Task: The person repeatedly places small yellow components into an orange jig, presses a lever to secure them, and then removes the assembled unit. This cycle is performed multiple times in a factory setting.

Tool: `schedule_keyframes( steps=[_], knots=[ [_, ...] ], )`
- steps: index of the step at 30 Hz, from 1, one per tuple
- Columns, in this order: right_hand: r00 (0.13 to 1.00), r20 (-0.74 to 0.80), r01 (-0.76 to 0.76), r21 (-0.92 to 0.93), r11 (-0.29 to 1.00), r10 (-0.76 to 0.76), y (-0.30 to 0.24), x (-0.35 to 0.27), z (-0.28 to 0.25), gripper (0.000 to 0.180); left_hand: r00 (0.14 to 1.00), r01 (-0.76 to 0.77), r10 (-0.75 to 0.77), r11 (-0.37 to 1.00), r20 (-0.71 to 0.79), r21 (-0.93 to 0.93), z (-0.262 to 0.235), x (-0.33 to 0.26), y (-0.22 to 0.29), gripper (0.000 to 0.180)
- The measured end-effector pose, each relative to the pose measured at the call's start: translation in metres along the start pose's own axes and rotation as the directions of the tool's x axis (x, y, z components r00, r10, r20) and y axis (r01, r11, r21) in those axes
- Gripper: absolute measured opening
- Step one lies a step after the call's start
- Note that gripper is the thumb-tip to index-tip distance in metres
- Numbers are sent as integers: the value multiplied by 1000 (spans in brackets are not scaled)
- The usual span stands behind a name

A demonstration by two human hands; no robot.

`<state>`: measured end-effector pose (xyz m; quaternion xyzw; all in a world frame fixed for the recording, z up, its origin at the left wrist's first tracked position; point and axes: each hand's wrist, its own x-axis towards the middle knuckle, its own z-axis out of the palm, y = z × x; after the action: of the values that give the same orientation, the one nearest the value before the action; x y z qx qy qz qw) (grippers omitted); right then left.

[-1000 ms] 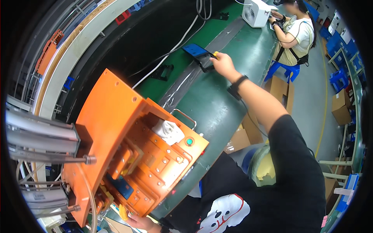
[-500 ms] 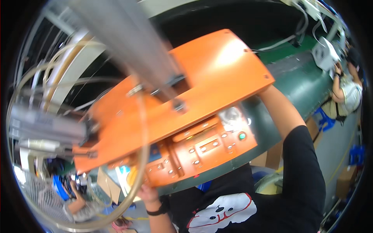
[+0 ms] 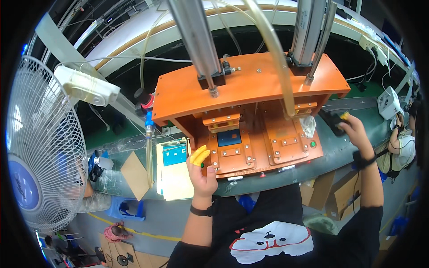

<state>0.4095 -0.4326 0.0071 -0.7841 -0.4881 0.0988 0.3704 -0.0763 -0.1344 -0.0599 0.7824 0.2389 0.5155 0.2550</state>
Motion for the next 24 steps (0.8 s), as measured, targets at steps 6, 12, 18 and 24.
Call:
schedule_keyframes(
  steps=[6, 12, 18, 24],
  knots=[
    [977, -137, -15, 713, 701, 161, -141, -139, -20, 34, 1000, 23, -23, 998, 2, -53, -1, -2, -4, 38],
    [877, 85, 367, 514, 775, -472, -245, -147, 35, 33, 999, 25, -31, 990, -36, -141, 6, -1, -8, 34],
    [507, 335, 822, 91, 563, -794, -299, -54, 146, 13, 995, 92, -99, 978, -31, -187, -7, -1, -10, 32],
    [548, 385, 821, -77, 566, -742, -295, 11, 219, 12, 989, 131, -144, 961, -37, -242, -5, -2, -13, 31]
  ],
)
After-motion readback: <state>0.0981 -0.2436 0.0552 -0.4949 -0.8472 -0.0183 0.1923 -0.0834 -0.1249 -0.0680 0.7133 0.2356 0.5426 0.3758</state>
